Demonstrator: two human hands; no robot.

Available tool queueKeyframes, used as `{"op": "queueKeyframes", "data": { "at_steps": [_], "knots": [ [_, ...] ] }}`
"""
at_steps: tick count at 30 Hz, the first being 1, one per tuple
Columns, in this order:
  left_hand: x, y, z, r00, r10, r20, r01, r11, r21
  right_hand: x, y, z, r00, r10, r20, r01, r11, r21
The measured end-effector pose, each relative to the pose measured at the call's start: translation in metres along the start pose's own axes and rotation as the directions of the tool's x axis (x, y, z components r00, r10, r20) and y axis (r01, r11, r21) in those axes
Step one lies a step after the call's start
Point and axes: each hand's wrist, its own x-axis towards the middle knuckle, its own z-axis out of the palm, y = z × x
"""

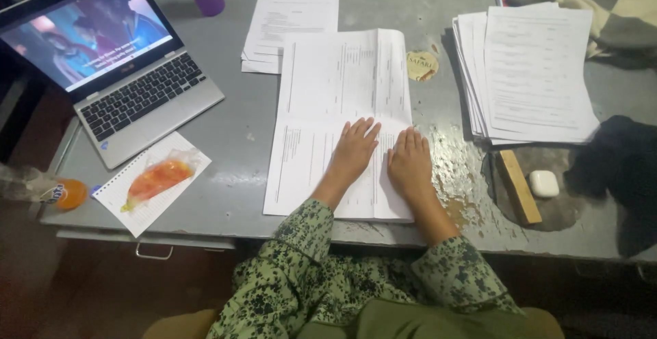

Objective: Folding and stacking printed documents on a desk

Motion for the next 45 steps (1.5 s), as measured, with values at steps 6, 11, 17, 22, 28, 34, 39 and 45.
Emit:
{"op": "queueKeyframes", "data": {
  "at_steps": [6, 11, 17, 22, 28, 34, 39, 45],
  "knots": [
    [0.002, 0.005, -0.012, 0.996, -0.028, 0.082, 0.029, 0.999, -0.017, -0.038, 0.004, -0.044, 0.995, -0.098, 0.008, 0.098, 0.995, 0.021],
    [0.002, 0.004, -0.007, 0.998, -0.032, 0.058, 0.032, 0.999, 0.006, -0.079, 0.014, -0.062, 0.961, -0.275, -0.024, 0.275, 0.961, -0.002],
    [-0.005, 0.007, -0.016, 0.998, -0.014, 0.057, 0.016, 0.999, -0.028, -0.147, -0.009, -0.122, 0.958, -0.269, 0.095, 0.265, 0.963, 0.053],
    [-0.03, 0.017, -0.03, 0.99, 0.016, 0.137, -0.003, 0.995, -0.099, -0.149, -0.02, -0.198, 0.772, -0.038, 0.634, -0.129, 0.968, 0.214],
    [-0.092, 0.031, -0.041, 0.987, 0.112, 0.112, -0.106, 0.992, -0.064, -0.117, -0.006, -0.166, 0.867, -0.291, 0.405, -0.053, 0.753, 0.656],
    [-0.098, 0.032, -0.059, 0.988, 0.078, 0.133, -0.059, 0.989, -0.137, -0.077, -0.004, -0.117, 0.862, -0.405, 0.306, 0.107, 0.734, 0.67],
    [-0.104, 0.03, -0.047, 0.993, 0.097, 0.067, -0.089, 0.989, -0.116, -0.048, 0.022, -0.092, 0.841, -0.341, 0.419, 0.049, 0.821, 0.569],
    [-0.092, 0.032, -0.065, 0.986, 0.1, 0.136, -0.08, 0.986, -0.145, 0.007, 0.057, -0.031, 0.936, -0.249, 0.25, 0.09, 0.853, 0.514]
  ]
}}
